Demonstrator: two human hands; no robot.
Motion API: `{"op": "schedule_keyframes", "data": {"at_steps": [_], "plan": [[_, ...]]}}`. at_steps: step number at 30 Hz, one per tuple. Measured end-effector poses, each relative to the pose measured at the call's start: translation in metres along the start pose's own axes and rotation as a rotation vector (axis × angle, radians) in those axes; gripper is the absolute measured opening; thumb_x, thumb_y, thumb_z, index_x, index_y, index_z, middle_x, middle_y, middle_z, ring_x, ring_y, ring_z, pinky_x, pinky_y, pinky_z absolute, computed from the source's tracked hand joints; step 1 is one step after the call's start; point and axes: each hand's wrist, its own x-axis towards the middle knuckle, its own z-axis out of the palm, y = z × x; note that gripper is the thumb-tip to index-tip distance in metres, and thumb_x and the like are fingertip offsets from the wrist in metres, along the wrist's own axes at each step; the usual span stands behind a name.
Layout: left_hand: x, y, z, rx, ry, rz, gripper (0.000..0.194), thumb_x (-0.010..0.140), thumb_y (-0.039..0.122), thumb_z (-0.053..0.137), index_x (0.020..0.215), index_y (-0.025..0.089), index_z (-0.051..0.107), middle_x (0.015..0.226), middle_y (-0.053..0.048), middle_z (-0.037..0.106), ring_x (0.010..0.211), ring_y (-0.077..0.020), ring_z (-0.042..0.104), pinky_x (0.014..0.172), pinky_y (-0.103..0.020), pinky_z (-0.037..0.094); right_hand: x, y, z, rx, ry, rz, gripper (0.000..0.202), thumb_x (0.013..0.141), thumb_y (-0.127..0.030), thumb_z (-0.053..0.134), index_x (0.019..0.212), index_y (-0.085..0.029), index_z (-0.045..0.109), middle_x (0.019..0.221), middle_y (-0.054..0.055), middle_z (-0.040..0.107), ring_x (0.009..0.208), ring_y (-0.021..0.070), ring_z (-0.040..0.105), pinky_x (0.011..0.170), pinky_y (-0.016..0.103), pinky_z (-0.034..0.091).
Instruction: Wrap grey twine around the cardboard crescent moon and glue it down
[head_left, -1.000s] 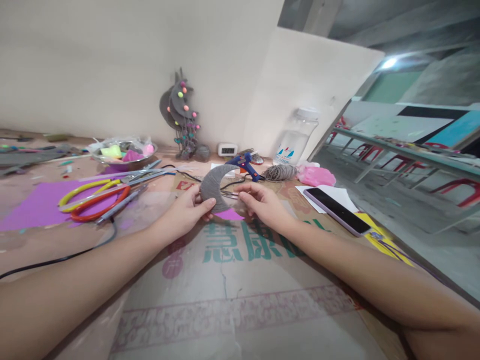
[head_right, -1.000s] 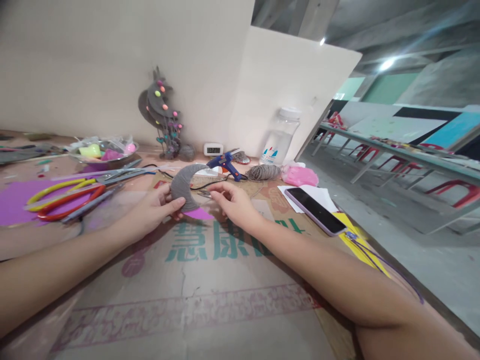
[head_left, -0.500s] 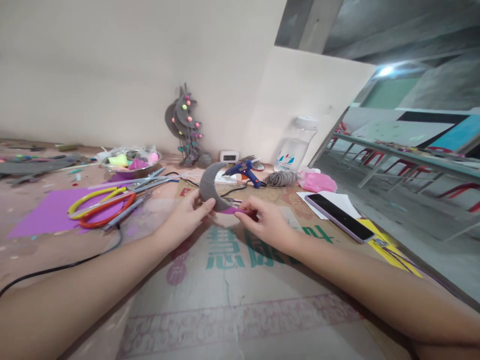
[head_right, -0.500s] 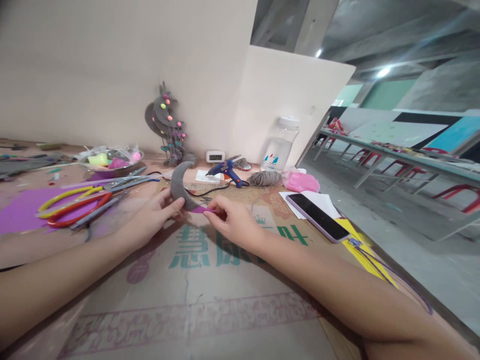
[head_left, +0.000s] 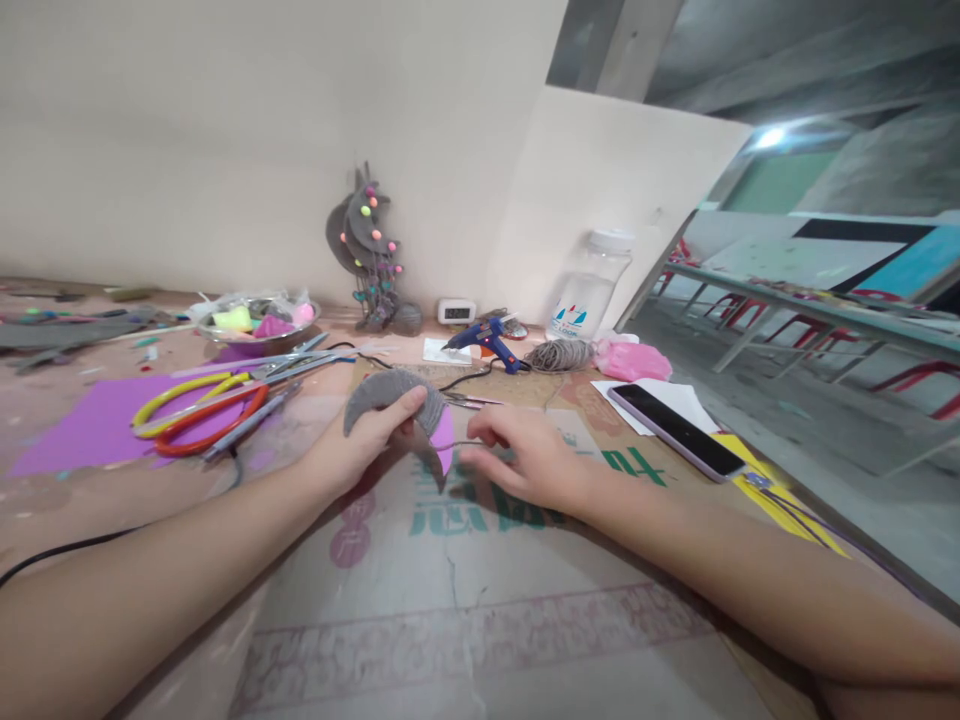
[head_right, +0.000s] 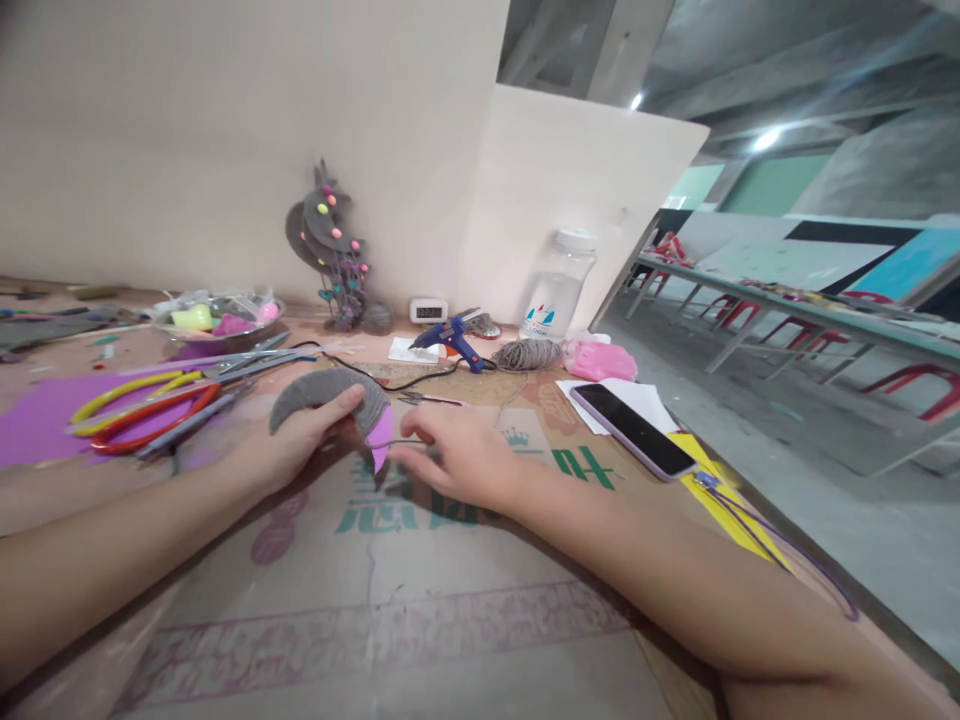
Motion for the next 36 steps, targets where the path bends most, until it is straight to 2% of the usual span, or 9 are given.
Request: {"op": "schedule_keyframes", "data": {"at_steps": [2, 5, 10, 14, 17, 21, 23, 27, 36], "plan": [[0.000, -0.002, 0.000, -0.020, -0.006, -0.037, 0.030, 0.074, 0.047, 0.059, 0.065, 0.018, 0.056, 0.059, 0.002, 0.053, 0.055, -0.0118, 0.048, 0.052, -0.023, 0.038, 0.002, 0.000, 0.000, 0.129, 0.048, 0.189, 0.025, 0.089, -0.038, 0.043, 0.083, -0.017, 0.056, 0.069, 0.001, 0.057, 0.060, 0.0112, 0.047, 0.057, 0.024, 0.035], [-0.002, -0.002, 0.000, -0.023, -0.036, -0.074, 0.030, 0.073, 0.047, 0.060, 0.070, 0.018, 0.057, 0.062, 0.001, 0.055, 0.059, -0.0132, 0.052, 0.054, -0.024, 0.041, 0.008, 0.002, 0.001, 0.296, 0.058, 0.334, 0.025, 0.087, -0.036, 0.046, 0.078, -0.017, 0.061, 0.071, 0.001, 0.060, 0.065, 0.0117, 0.051, 0.059, 0.023, 0.037], [-0.004, 0.002, 0.002, -0.002, -0.026, -0.096, 0.034, 0.068, 0.052, 0.063, 0.066, 0.018, 0.059, 0.059, 0.000, 0.058, 0.058, -0.0151, 0.055, 0.053, -0.025, 0.042, 0.014, -0.003, 0.006, 0.627, -0.051, 0.478, 0.021, 0.081, -0.034, 0.053, 0.084, -0.018, 0.067, 0.081, 0.002, 0.065, 0.071, 0.0126, 0.055, 0.065, 0.024, 0.042], [-0.003, 0.003, 0.002, 0.038, -0.035, -0.093, 0.036, 0.067, 0.053, 0.063, 0.060, 0.018, 0.057, 0.053, 0.001, 0.055, 0.055, -0.0158, 0.054, 0.050, -0.025, 0.042, 0.015, -0.008, 0.009, 0.744, -0.089, 0.526, 0.020, 0.077, -0.034, 0.059, 0.077, -0.016, 0.066, 0.071, 0.000, 0.060, 0.062, 0.0101, 0.050, 0.059, 0.023, 0.041], [-0.003, 0.006, 0.004, 0.032, -0.050, -0.092, 0.035, 0.068, 0.052, 0.062, 0.059, 0.019, 0.057, 0.053, 0.000, 0.055, 0.058, -0.0164, 0.055, 0.052, -0.026, 0.044, 0.015, -0.007, 0.011, 0.826, -0.071, 0.601, 0.024, 0.076, -0.038, 0.059, 0.072, -0.015, 0.063, 0.060, -0.002, 0.051, 0.053, 0.0077, 0.042, 0.050, 0.021, 0.034], [-0.003, 0.009, 0.009, -0.098, -0.120, -0.136, 0.032, 0.072, 0.049, 0.061, 0.064, 0.019, 0.058, 0.060, -0.001, 0.059, 0.065, -0.0166, 0.058, 0.066, -0.029, 0.049, 0.014, -0.003, 0.013, 0.949, 0.006, 0.720, 0.027, 0.074, -0.043, 0.061, 0.074, -0.016, 0.061, 0.058, -0.004, 0.047, 0.048, 0.0065, 0.035, 0.045, 0.021, 0.026], [-0.002, 0.007, 0.010, -0.098, -0.122, -0.164, 0.034, 0.071, 0.050, 0.061, 0.063, 0.018, 0.056, 0.060, -0.001, 0.059, 0.064, -0.0162, 0.057, 0.067, -0.029, 0.048, 0.014, -0.002, 0.014, 0.980, 0.021, 0.733, 0.028, 0.074, -0.044, 0.061, 0.072, -0.016, 0.060, 0.058, -0.004, 0.047, 0.048, 0.0065, 0.035, 0.045, 0.021, 0.026], [0.002, 0.002, 0.007, 0.064, -0.003, -0.124, 0.042, 0.071, 0.058, 0.056, 0.061, 0.017, 0.054, 0.059, 0.000, 0.055, 0.060, -0.0148, 0.053, 0.057, -0.025, 0.043, 0.016, -0.004, 0.014, 0.913, 0.000, 0.679, 0.030, 0.074, -0.044, 0.061, 0.064, -0.016, 0.056, 0.054, -0.005, 0.044, 0.047, 0.0062, 0.034, 0.046, 0.021, 0.027], [0.004, 0.011, 0.005, 0.257, -0.043, -0.059, 0.043, 0.075, 0.055, 0.050, 0.055, 0.017, 0.050, 0.054, 0.002, 0.049, 0.055, -0.0134, 0.046, 0.054, -0.026, 0.034, 0.019, -0.010, 0.011, 0.859, -0.030, 0.665, 0.035, 0.075, -0.046, 0.056, 0.058, -0.016, 0.050, 0.051, -0.005, 0.040, 0.044, 0.0060, 0.030, 0.043, 0.022, 0.020]]}}
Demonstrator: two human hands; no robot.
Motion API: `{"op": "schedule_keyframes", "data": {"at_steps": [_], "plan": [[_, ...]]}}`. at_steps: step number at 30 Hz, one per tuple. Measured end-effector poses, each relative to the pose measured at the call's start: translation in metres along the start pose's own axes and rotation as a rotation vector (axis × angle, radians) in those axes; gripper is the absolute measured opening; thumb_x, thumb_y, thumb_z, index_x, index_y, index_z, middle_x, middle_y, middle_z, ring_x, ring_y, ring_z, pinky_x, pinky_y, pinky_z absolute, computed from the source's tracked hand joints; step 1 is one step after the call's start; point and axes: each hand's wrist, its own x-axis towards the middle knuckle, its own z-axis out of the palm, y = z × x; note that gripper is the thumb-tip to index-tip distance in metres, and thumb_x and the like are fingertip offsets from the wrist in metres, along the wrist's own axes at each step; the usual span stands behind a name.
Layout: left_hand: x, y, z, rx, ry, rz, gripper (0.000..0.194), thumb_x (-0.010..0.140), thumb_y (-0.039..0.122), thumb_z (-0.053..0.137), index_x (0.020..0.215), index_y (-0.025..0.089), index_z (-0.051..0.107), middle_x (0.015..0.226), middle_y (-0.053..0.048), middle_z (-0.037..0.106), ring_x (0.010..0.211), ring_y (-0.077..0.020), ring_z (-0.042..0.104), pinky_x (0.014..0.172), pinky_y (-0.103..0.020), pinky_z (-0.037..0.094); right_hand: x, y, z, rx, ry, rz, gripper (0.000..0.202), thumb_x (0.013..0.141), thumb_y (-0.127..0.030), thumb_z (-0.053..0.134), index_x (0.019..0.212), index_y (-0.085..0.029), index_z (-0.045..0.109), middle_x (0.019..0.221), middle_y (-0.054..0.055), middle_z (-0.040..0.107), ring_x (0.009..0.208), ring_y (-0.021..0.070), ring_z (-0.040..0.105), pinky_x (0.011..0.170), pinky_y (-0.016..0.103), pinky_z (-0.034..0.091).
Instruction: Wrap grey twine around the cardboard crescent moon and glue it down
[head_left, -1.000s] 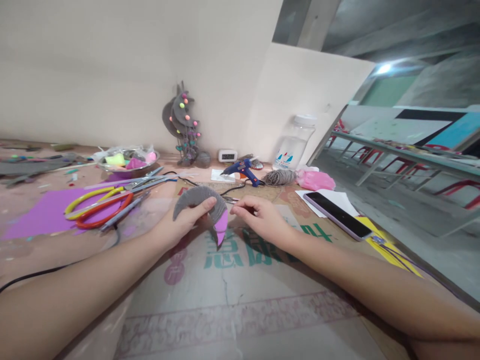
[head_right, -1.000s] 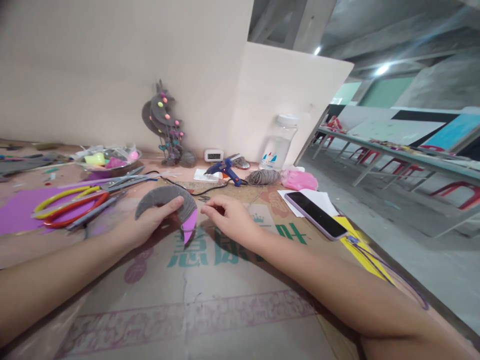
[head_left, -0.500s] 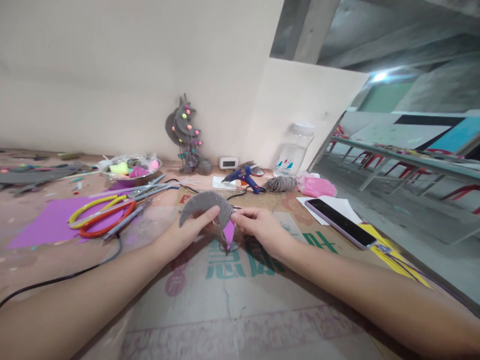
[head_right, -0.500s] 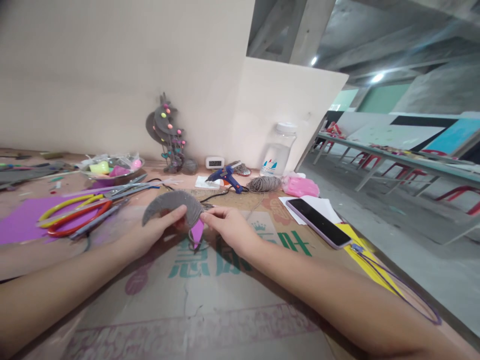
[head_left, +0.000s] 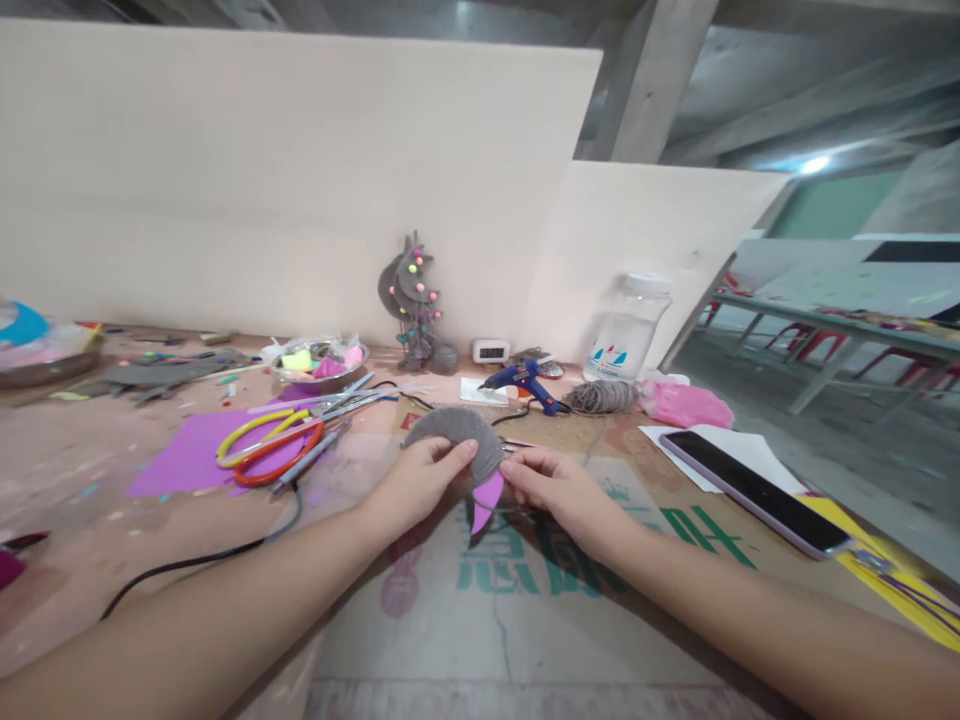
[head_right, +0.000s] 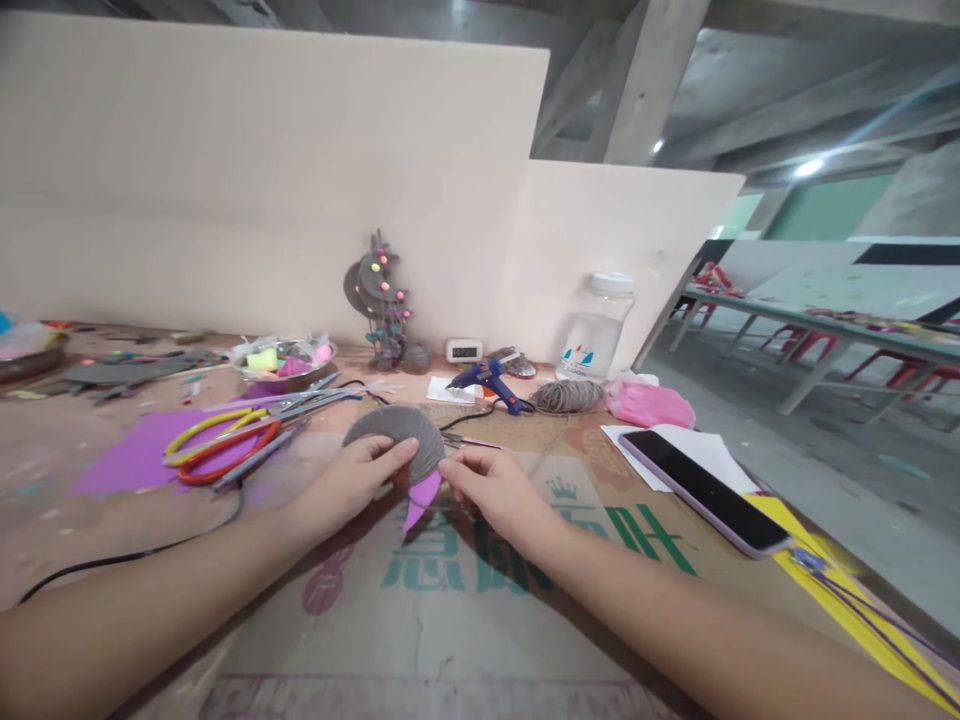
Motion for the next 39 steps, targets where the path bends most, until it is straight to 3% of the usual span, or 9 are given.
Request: {"op": "schedule_keyframes", "data": {"at_steps": [5, 16, 21, 26, 30, 33, 39], "plan": [[0.001, 0.000, -0.001, 0.050, -0.035, 0.025, 0.041, 0.077, 0.053, 0.048, 0.056, 0.017, 0.050, 0.057, 0.001, 0.051, 0.058, -0.0144, 0.047, 0.057, -0.027, 0.034, -0.001, -0.002, 0.000, 0.028, -0.017, 0.012, 0.036, 0.075, -0.046, 0.056, 0.056, -0.017, 0.047, 0.050, -0.005, 0.037, 0.044, 0.0058, 0.026, 0.042, 0.023, 0.016], [0.002, -0.004, 0.000, 0.005, -0.042, 0.046, 0.041, 0.077, 0.052, 0.049, 0.055, 0.017, 0.049, 0.054, 0.001, 0.050, 0.055, -0.0135, 0.047, 0.052, -0.025, 0.034, 0.004, 0.006, -0.002, -0.060, -0.053, -0.008, 0.040, 0.081, -0.050, 0.050, 0.059, -0.017, 0.045, 0.051, -0.006, 0.037, 0.043, 0.0058, 0.027, 0.041, 0.022, 0.019], [0.005, -0.006, 0.002, -0.081, 0.022, 0.032, 0.041, 0.077, 0.051, 0.049, 0.055, 0.017, 0.048, 0.054, 0.002, 0.049, 0.055, -0.0126, 0.047, 0.054, -0.025, 0.035, 0.003, 0.000, -0.008, -0.111, 0.031, -0.074, 0.038, 0.085, -0.052, 0.040, 0.073, -0.017, 0.050, 0.054, -0.005, 0.039, 0.046, 0.0075, 0.031, 0.043, 0.021, 0.023], [0.004, -0.005, 0.002, -0.138, 0.051, -0.012, 0.039, 0.076, 0.048, 0.049, 0.053, 0.017, 0.049, 0.052, 0.002, 0.050, 0.054, -0.0129, 0.048, 0.056, -0.025, 0.036, 0.017, -0.002, -0.036, -0.188, 0.244, -0.193, 0.031, 0.080, -0.048, 0.052, 0.075, -0.018, 0.049, 0.058, -0.005, 0.043, 0.051, 0.0079, 0.038, 0.050, 0.021, 0.032], [0.004, -0.006, 0.002, -0.115, 0.048, -0.019, 0.039, 0.076, 0.048, 0.049, 0.053, 0.017, 0.049, 0.052, 0.002, 0.051, 0.054, -0.0128, 0.048, 0.056, -0.025, 0.036, 0.042, 0.017, -0.071, -0.284, 0.347, -0.225, 0.033, 0.078, -0.050, 0.052, 0.076, -0.017, 0.053, 0.059, -0.004, 0.048, 0.052, 0.0091, 0.043, 0.052, 0.023, 0.037], [0.005, -0.007, 0.002, -0.108, 0.039, -0.012, 0.039, 0.076, 0.049, 0.050, 0.054, 0.016, 0.050, 0.053, 0.002, 0.050, 0.054, -0.0127, 0.048, 0.056, -0.025, 0.035, 0.058, 0.037, -0.093, -0.334, 0.422, -0.272, 0.034, 0.077, -0.043, 0.055, 0.100, -0.017, 0.055, 0.087, 0.004, 0.061, 0.071, 0.0138, 0.057, 0.069, 0.029, 0.047], [0.005, -0.008, 0.002, -0.091, 0.040, -0.008, 0.039, 0.076, 0.049, 0.049, 0.054, 0.017, 0.049, 0.053, 0.002, 0.050, 0.055, -0.0128, 0.049, 0.058, -0.025, 0.037, 0.077, 0.049, -0.109, -0.587, 0.393, -0.250, 0.053, 0.075, -0.034, 0.059, 0.123, -0.016, 0.048, 0.116, 0.014, 0.057, 0.095, 0.0233, 0.061, 0.086, 0.039, 0.047]]}}
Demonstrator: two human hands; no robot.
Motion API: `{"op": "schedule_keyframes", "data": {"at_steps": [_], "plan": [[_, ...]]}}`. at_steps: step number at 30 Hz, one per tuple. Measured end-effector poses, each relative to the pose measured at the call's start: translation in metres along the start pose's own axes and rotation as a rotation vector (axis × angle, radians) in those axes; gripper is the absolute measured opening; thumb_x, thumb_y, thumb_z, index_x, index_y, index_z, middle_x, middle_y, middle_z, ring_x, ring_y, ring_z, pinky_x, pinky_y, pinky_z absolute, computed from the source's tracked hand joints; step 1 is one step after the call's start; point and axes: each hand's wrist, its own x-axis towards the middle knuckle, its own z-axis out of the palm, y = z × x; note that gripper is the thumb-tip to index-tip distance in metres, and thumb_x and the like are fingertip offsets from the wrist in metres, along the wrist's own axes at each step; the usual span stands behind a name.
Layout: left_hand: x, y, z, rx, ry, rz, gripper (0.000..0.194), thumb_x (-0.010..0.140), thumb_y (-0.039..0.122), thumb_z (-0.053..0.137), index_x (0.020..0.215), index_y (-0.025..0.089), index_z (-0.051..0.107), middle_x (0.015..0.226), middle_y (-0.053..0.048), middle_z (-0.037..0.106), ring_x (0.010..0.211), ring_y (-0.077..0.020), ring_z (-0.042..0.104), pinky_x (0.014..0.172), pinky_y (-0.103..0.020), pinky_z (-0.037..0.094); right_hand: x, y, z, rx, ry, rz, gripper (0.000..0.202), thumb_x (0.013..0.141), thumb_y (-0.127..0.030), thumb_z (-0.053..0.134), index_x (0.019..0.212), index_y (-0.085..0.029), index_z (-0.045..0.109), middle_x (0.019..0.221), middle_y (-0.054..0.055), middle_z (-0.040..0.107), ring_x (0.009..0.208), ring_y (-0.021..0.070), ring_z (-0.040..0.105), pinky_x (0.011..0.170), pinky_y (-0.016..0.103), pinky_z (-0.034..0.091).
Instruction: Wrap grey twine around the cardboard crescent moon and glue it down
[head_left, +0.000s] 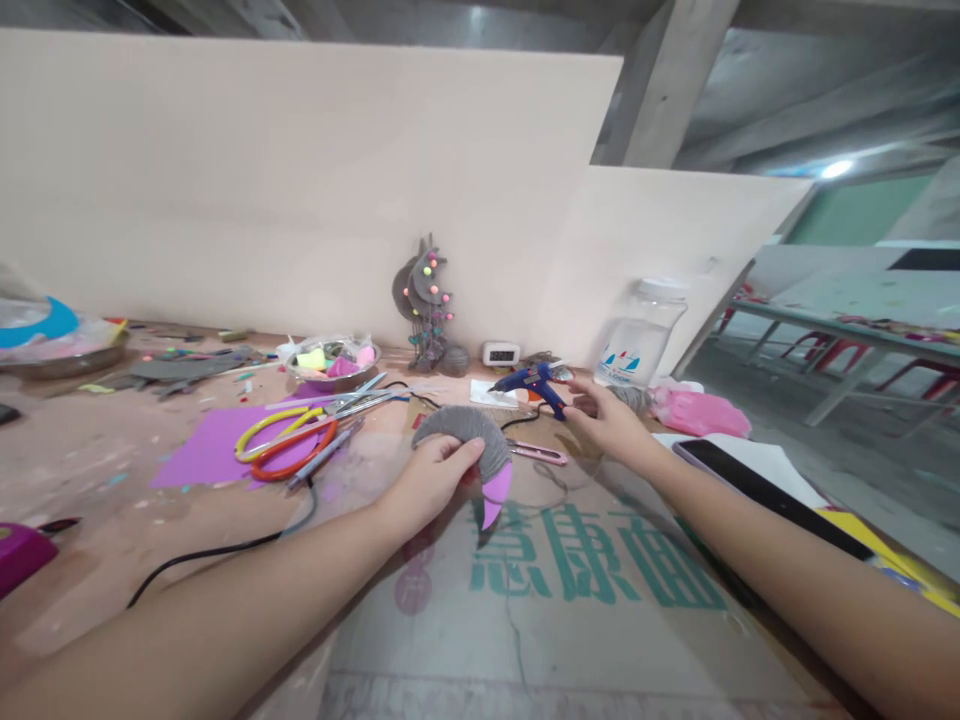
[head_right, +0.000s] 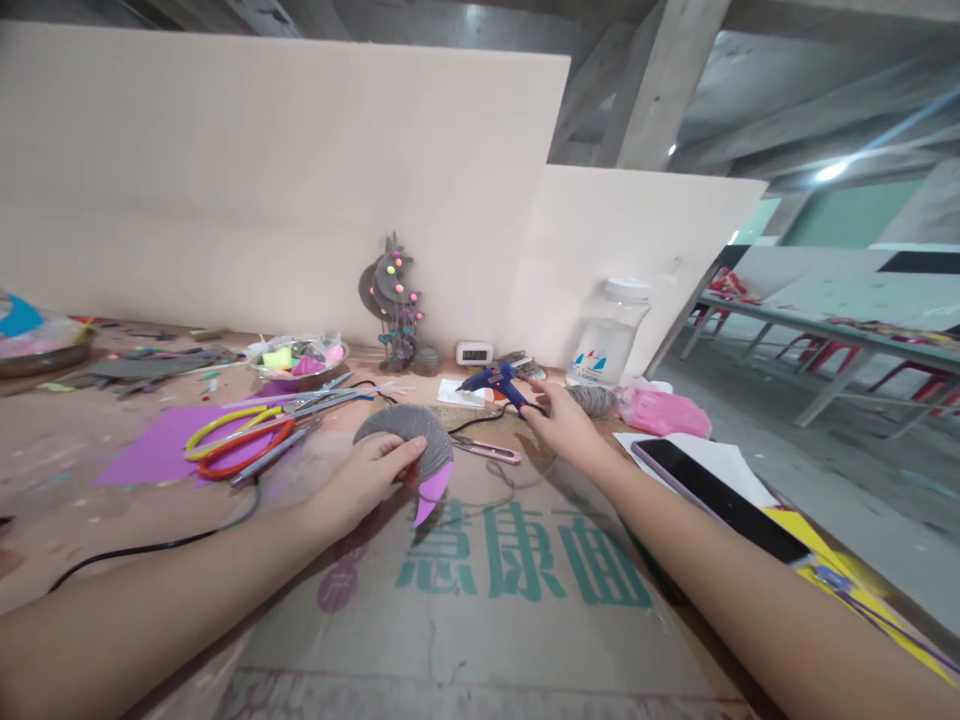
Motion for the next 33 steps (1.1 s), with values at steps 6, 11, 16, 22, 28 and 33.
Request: {"op": "schedule_keyframes", "data": {"at_steps": [6, 11, 16, 22, 28, 33], "plan": [[0.000, 0.002, 0.000, 0.019, -0.001, 0.004, 0.039, 0.076, 0.049, 0.049, 0.053, 0.017, 0.049, 0.052, 0.003, 0.049, 0.055, -0.0127, 0.048, 0.057, -0.024, 0.036, 0.034, -0.010, 0.015, -0.166, -0.119, 0.054, 0.048, 0.076, -0.036, 0.060, 0.118, -0.013, 0.053, 0.113, 0.014, 0.062, 0.092, 0.0227, 0.062, 0.082, 0.034, 0.048], [-0.001, 0.004, 0.000, 0.033, -0.002, -0.012, 0.040, 0.077, 0.049, 0.048, 0.052, 0.017, 0.049, 0.052, 0.002, 0.049, 0.055, -0.0127, 0.048, 0.056, -0.024, 0.035, 0.048, -0.009, 0.036, -0.271, -0.101, 0.178, 0.037, 0.071, -0.037, 0.063, 0.095, -0.009, 0.062, 0.089, 0.015, 0.068, 0.085, 0.0268, 0.063, 0.077, 0.035, 0.047], [-0.002, 0.006, 0.000, 0.037, -0.008, -0.015, 0.039, 0.076, 0.048, 0.049, 0.052, 0.017, 0.049, 0.052, 0.002, 0.049, 0.056, -0.0130, 0.047, 0.056, -0.024, 0.034, 0.048, -0.014, 0.038, -0.272, -0.074, 0.228, 0.031, 0.073, -0.033, 0.061, 0.096, -0.011, 0.062, 0.083, 0.012, 0.068, 0.081, 0.0243, 0.063, 0.071, 0.030, 0.047], [-0.004, 0.008, 0.000, 0.065, 0.025, -0.014, 0.039, 0.076, 0.048, 0.051, 0.052, 0.017, 0.050, 0.053, 0.003, 0.049, 0.057, -0.0129, 0.047, 0.057, -0.024, 0.035, 0.040, -0.035, 0.019, -0.119, -0.159, 0.227, 0.023, 0.075, -0.026, 0.055, 0.090, -0.011, 0.065, 0.060, 0.006, 0.065, 0.055, 0.0164, 0.061, 0.052, 0.023, 0.046], [-0.005, 0.008, -0.001, 0.008, 0.036, 0.000, 0.038, 0.076, 0.047, 0.052, 0.053, 0.016, 0.053, 0.054, 0.001, 0.052, 0.057, -0.0130, 0.048, 0.057, -0.023, 0.036, -0.004, -0.057, -0.007, 0.046, -0.158, 0.149, 0.027, 0.081, -0.034, 0.050, 0.091, -0.014, 0.066, 0.063, 0.004, 0.064, 0.058, 0.0134, 0.059, 0.054, 0.021, 0.045], [-0.003, 0.001, -0.001, -0.103, 0.017, 0.001, 0.039, 0.076, 0.050, 0.050, 0.057, 0.016, 0.054, 0.057, 0.000, 0.056, 0.057, -0.0141, 0.052, 0.059, -0.024, 0.040, -0.062, -0.077, -0.021, 0.174, -0.110, 0.101, 0.034, 0.080, -0.047, 0.052, 0.071, -0.016, 0.061, 0.056, 0.002, 0.057, 0.054, 0.0139, 0.053, 0.057, 0.027, 0.045]]}}
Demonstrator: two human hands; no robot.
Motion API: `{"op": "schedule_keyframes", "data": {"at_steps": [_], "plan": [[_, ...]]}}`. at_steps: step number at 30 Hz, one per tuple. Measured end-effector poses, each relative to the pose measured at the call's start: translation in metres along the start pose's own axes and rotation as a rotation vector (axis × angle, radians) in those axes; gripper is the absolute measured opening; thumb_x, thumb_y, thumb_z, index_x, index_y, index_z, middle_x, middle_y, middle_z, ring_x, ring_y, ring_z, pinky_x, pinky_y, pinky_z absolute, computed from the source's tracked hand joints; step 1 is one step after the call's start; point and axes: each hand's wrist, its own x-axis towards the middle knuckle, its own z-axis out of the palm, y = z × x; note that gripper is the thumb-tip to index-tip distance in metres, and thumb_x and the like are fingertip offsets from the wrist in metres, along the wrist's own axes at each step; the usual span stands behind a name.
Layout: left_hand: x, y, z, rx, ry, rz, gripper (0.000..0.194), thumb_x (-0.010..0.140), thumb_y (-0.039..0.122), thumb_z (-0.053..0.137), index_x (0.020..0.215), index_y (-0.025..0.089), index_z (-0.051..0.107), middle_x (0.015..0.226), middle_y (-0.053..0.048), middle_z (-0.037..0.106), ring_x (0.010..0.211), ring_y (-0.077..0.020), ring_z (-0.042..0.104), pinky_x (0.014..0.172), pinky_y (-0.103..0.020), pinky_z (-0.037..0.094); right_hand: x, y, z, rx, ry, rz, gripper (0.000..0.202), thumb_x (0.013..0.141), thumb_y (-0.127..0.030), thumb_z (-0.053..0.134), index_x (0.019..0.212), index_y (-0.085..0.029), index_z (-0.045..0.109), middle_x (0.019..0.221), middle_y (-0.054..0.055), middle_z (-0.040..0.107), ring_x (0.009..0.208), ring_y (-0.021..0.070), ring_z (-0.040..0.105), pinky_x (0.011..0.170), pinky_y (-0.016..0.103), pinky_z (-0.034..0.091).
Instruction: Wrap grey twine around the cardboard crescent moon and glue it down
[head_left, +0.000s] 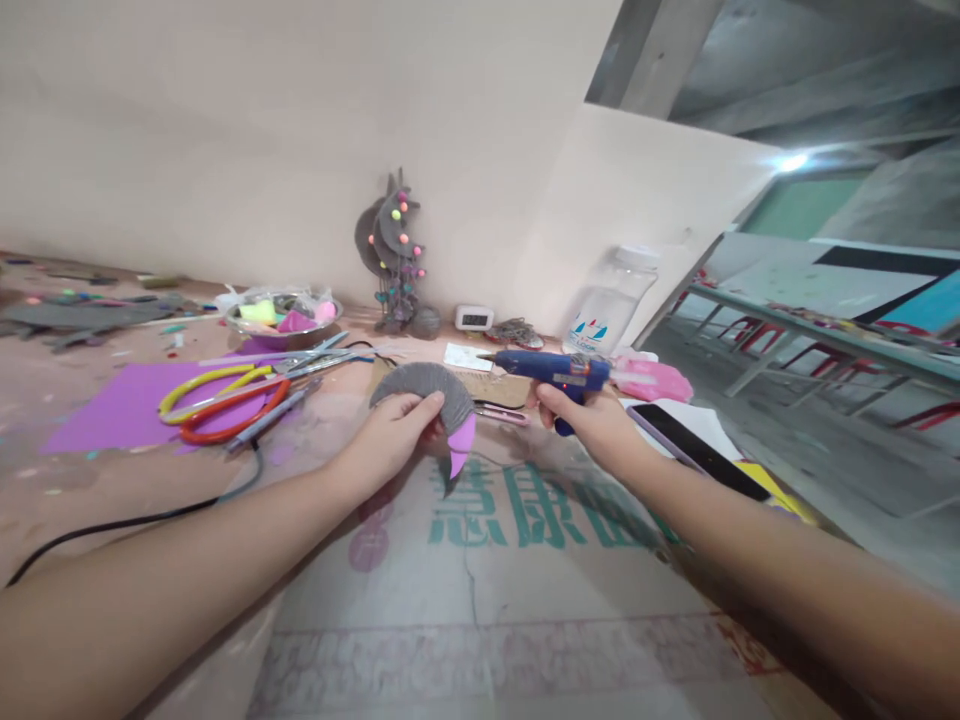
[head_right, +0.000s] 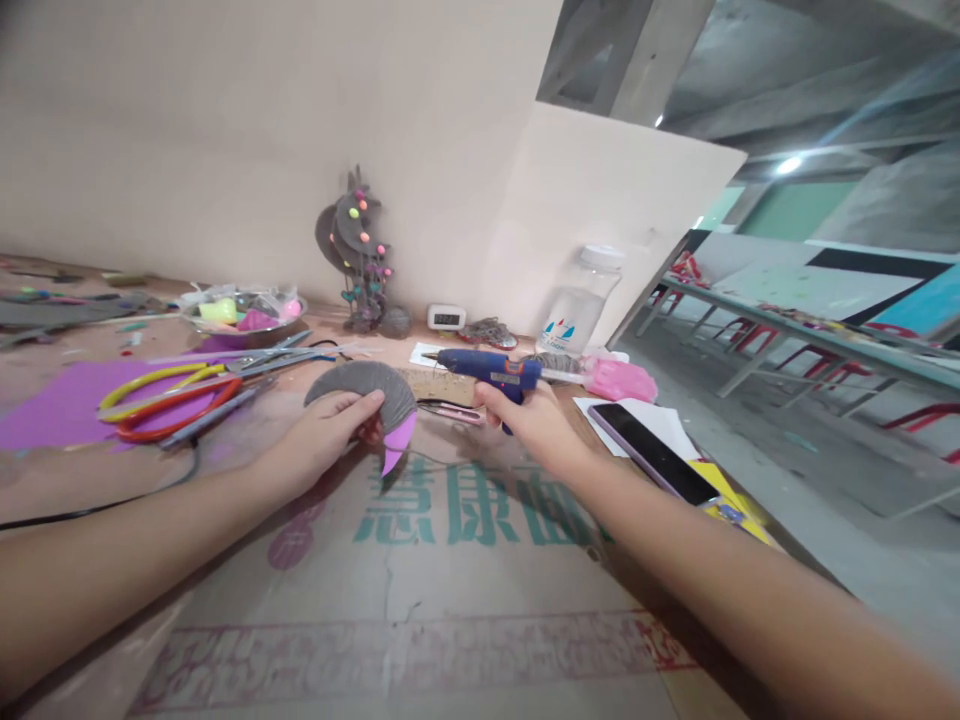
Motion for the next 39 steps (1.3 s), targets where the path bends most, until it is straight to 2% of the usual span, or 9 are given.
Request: {"op": "schedule_keyframes", "data": {"at_steps": [4, 7, 11, 16, 26, 33, 39], "plan": [[0.001, -0.005, -0.001, 0.105, 0.037, 0.018, 0.042, 0.078, 0.052, 0.048, 0.058, 0.016, 0.056, 0.057, -0.001, 0.057, 0.057, -0.0141, 0.053, 0.059, -0.024, 0.040, -0.034, -0.005, 0.005, 0.044, -0.068, -0.065, 0.029, 0.082, -0.047, 0.050, 0.079, -0.020, 0.060, 0.076, 0.004, 0.064, 0.075, 0.0191, 0.060, 0.073, 0.033, 0.049], [0.000, -0.004, -0.003, 0.240, 0.063, 0.043, 0.042, 0.078, 0.052, 0.048, 0.057, 0.016, 0.055, 0.055, 0.001, 0.056, 0.054, -0.0129, 0.051, 0.055, -0.023, 0.037, -0.042, -0.004, 0.010, 0.083, -0.167, -0.135, 0.024, 0.081, -0.043, 0.054, 0.086, -0.021, 0.059, 0.088, 0.005, 0.064, 0.081, 0.0200, 0.061, 0.076, 0.034, 0.049], [-0.003, 0.002, -0.005, 0.265, 0.097, 0.023, 0.038, 0.078, 0.050, 0.050, 0.060, 0.017, 0.053, 0.054, 0.002, 0.054, 0.050, -0.0111, 0.047, 0.049, -0.022, 0.034, -0.040, -0.001, 0.015, 0.008, -0.237, -0.141, 0.026, 0.077, -0.045, 0.058, 0.075, -0.020, 0.056, 0.077, 0.003, 0.060, 0.072, 0.0181, 0.058, 0.068, 0.031, 0.047], [-0.004, 0.005, -0.004, 0.258, 0.115, 0.028, 0.033, 0.077, 0.045, 0.052, 0.060, 0.017, 0.053, 0.053, 0.002, 0.054, 0.047, -0.0111, 0.047, 0.048, -0.023, 0.034, -0.039, 0.000, 0.019, -0.038, -0.228, -0.135, 0.030, 0.072, -0.046, 0.064, 0.071, -0.019, 0.053, 0.070, 0.000, 0.055, 0.065, 0.0148, 0.053, 0.058, 0.026, 0.041], [-0.008, 0.010, -0.003, 0.260, 0.144, -0.057, 0.031, 0.075, 0.046, 0.054, 0.062, 0.017, 0.055, 0.049, 0.001, 0.055, 0.045, -0.0128, 0.047, 0.047, -0.024, 0.032, -0.040, 0.000, 0.021, -0.101, -0.243, -0.215, 0.030, 0.071, -0.046, 0.064, 0.069, -0.019, 0.052, 0.066, 0.000, 0.053, 0.062, 0.0141, 0.049, 0.056, 0.026, 0.038], [-0.007, 0.010, -0.004, 0.322, 0.125, -0.002, 0.031, 0.076, 0.044, 0.052, 0.062, 0.017, 0.056, 0.056, 0.000, 0.058, 0.053, -0.0137, 0.049, 0.052, -0.024, 0.034, -0.039, 0.007, 0.022, -0.111, -0.242, -0.239, 0.029, 0.073, -0.047, 0.064, 0.072, -0.020, 0.053, 0.069, 0.000, 0.054, 0.065, 0.0142, 0.051, 0.059, 0.026, 0.039], [-0.007, 0.009, -0.004, 0.344, 0.126, -0.026, 0.032, 0.076, 0.046, 0.051, 0.062, 0.017, 0.056, 0.054, 0.001, 0.056, 0.052, -0.0141, 0.048, 0.053, -0.025, 0.034, -0.039, 0.001, 0.022, -0.153, -0.250, -0.228, 0.033, 0.072, -0.050, 0.063, 0.069, -0.019, 0.052, 0.066, 0.000, 0.052, 0.061, 0.0135, 0.048, 0.054, 0.025, 0.037]]}}
